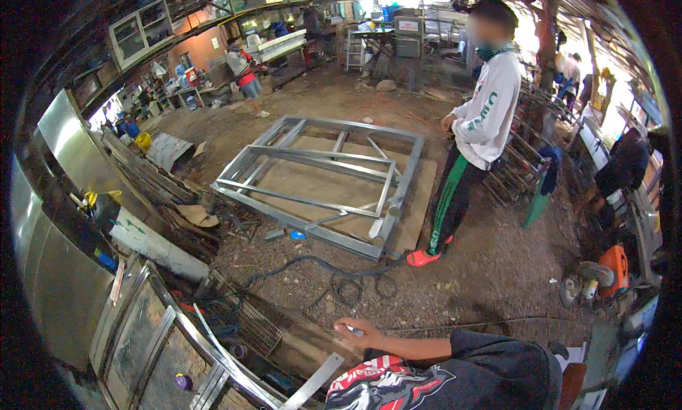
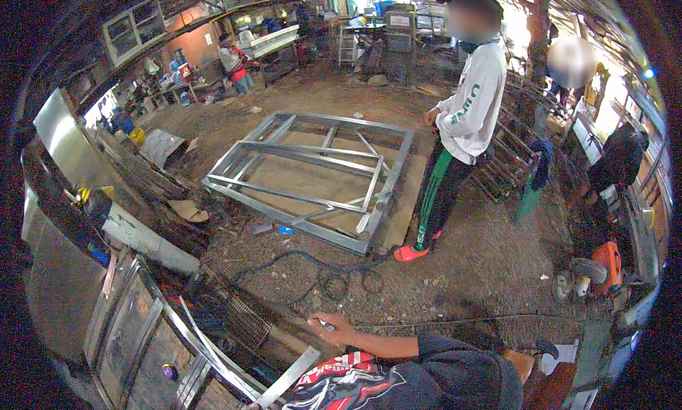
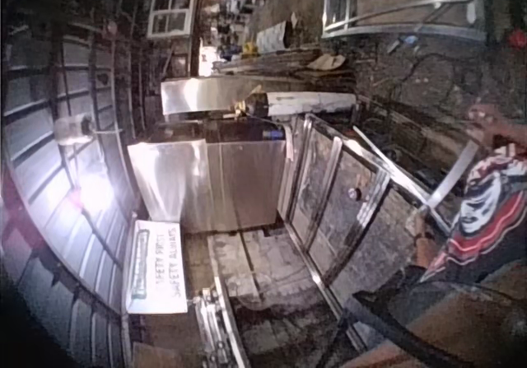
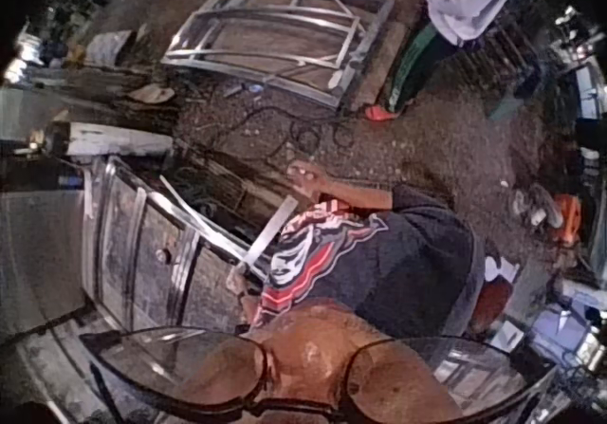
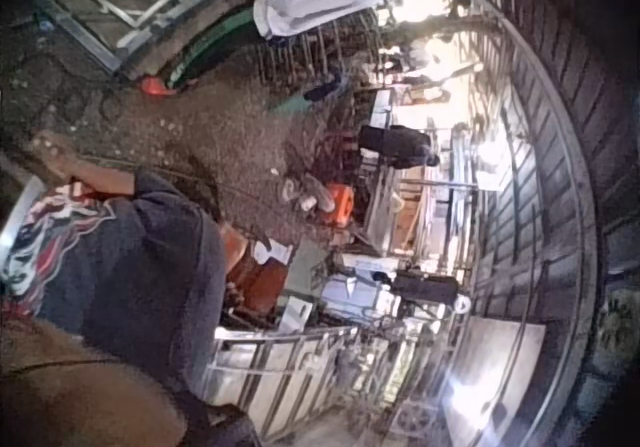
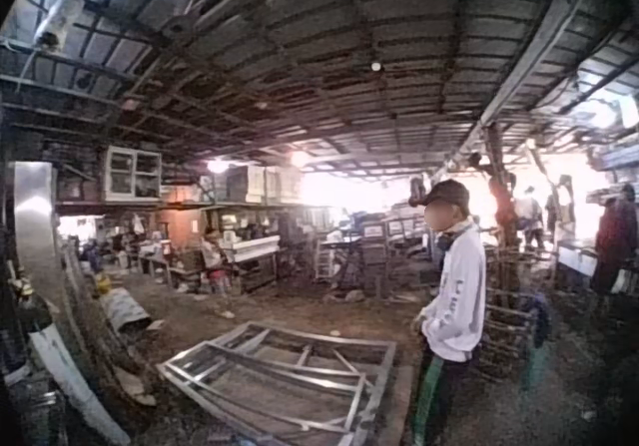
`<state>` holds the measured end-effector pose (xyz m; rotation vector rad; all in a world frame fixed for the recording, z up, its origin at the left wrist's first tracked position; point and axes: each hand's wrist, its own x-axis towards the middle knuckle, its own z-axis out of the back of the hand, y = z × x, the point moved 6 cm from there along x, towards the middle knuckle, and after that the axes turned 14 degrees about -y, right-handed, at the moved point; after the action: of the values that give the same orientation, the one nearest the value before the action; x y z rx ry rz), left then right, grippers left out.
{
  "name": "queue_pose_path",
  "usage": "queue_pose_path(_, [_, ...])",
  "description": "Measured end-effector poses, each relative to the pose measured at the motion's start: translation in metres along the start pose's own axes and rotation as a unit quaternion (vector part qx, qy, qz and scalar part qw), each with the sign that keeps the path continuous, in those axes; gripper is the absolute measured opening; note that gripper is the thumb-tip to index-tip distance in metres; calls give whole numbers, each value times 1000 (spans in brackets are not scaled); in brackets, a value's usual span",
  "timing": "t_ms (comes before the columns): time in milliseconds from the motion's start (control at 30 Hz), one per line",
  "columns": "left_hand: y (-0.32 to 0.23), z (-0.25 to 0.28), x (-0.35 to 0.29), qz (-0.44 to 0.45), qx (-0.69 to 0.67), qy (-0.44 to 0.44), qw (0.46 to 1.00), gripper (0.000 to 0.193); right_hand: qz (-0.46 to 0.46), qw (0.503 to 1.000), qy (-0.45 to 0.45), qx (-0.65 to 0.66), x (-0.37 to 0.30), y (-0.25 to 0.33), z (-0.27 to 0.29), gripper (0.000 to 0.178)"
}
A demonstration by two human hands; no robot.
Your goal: The person measures and marks metal frame components using a try square and a tape measure. They place the try square on the frame, mark lines with a marker, then switch to a tape measure to measure lengths and mark additional points on the frame.
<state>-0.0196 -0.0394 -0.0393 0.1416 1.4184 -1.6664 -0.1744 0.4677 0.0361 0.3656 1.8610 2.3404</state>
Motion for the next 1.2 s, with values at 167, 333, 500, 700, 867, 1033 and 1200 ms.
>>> queue_pose_path(167, [11,12,-17,-3,-15,-27,1000,23,95,995,-17,9,22,17,5,32])
queue_pose_path(333, [20,17,-32,-2,-33,-54,998,23,8,998,65,10,39,12,5,26])
queue_pose_path(500, [26,13,-37,7,-43,-71,997,23,28,997,74,24,54,13,8,28])
queue_pose_path(700, [18,3,-34,4,-37,-72,997,23,1,997,79,12,68,-2,29,27])
queue_pose_path(867, [12,10,-38,-4,-24,-72,997,23,20,998,56,36,65,4,45,27])
queue_pose_path(1033, [4,11,-34,-23,-11,-61,998,24,13,999,45,-4,68,-6,55,24])
queue_pose_path(1200, [-7,7,-21,-26,2,-51,998,24,8,998,52,-16,68,-15,48,28])
